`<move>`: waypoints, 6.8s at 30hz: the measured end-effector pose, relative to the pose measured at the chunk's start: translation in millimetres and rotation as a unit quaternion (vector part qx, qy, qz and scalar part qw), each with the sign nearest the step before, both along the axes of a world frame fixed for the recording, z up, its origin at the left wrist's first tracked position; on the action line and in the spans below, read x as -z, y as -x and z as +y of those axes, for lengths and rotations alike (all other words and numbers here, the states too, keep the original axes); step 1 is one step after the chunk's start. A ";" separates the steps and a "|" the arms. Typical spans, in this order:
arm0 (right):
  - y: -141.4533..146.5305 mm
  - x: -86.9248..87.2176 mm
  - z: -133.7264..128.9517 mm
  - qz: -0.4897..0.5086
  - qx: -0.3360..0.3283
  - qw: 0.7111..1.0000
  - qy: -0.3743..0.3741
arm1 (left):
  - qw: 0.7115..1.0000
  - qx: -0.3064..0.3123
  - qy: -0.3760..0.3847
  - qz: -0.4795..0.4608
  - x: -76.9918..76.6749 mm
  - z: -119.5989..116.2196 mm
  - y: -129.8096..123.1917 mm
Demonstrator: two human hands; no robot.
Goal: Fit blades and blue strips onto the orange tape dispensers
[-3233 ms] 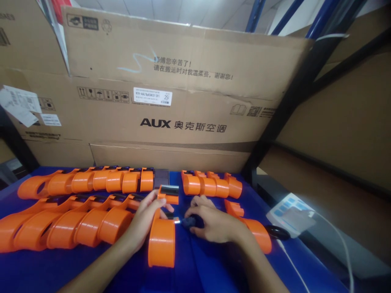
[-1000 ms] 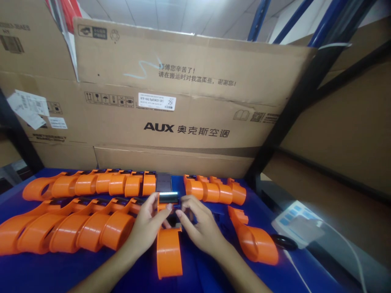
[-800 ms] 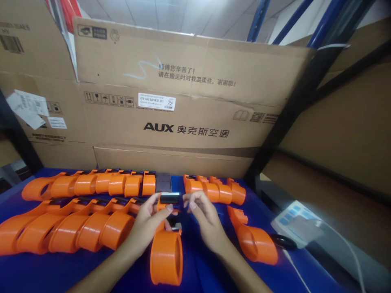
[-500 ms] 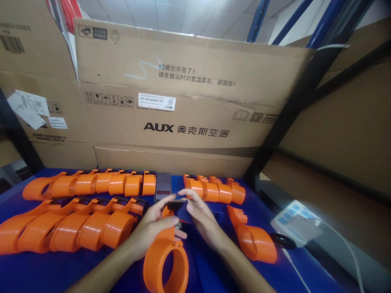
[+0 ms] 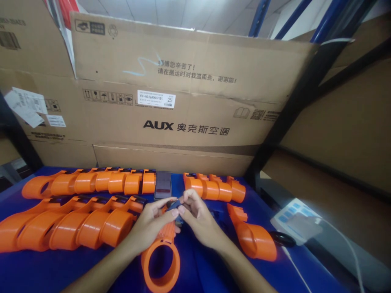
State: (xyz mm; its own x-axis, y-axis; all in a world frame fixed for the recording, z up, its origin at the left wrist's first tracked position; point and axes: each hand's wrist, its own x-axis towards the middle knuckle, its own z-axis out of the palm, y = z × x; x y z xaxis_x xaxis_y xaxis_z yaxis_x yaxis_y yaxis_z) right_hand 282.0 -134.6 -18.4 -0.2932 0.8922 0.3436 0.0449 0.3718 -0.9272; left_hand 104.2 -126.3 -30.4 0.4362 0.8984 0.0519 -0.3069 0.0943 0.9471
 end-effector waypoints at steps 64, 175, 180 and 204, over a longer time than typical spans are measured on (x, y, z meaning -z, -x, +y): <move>-23.8 -13.0 -10.9 -0.047 0.033 0.998 0.019 | 0.984 -0.003 0.052 -0.171 -0.8 -6.0 1.5; -27.2 -2.9 -5.1 -0.221 0.054 0.942 -0.247 | 0.946 -0.285 0.005 -0.154 3.2 15.9 1.2; -26.7 3.9 -3.0 -0.273 0.064 0.899 -0.337 | 0.946 -0.278 0.045 -0.162 7.2 17.6 -0.4; -21.9 20.4 46.7 -0.521 0.274 0.727 -0.354 | 0.971 -0.213 0.033 -0.105 14.0 15.8 3.5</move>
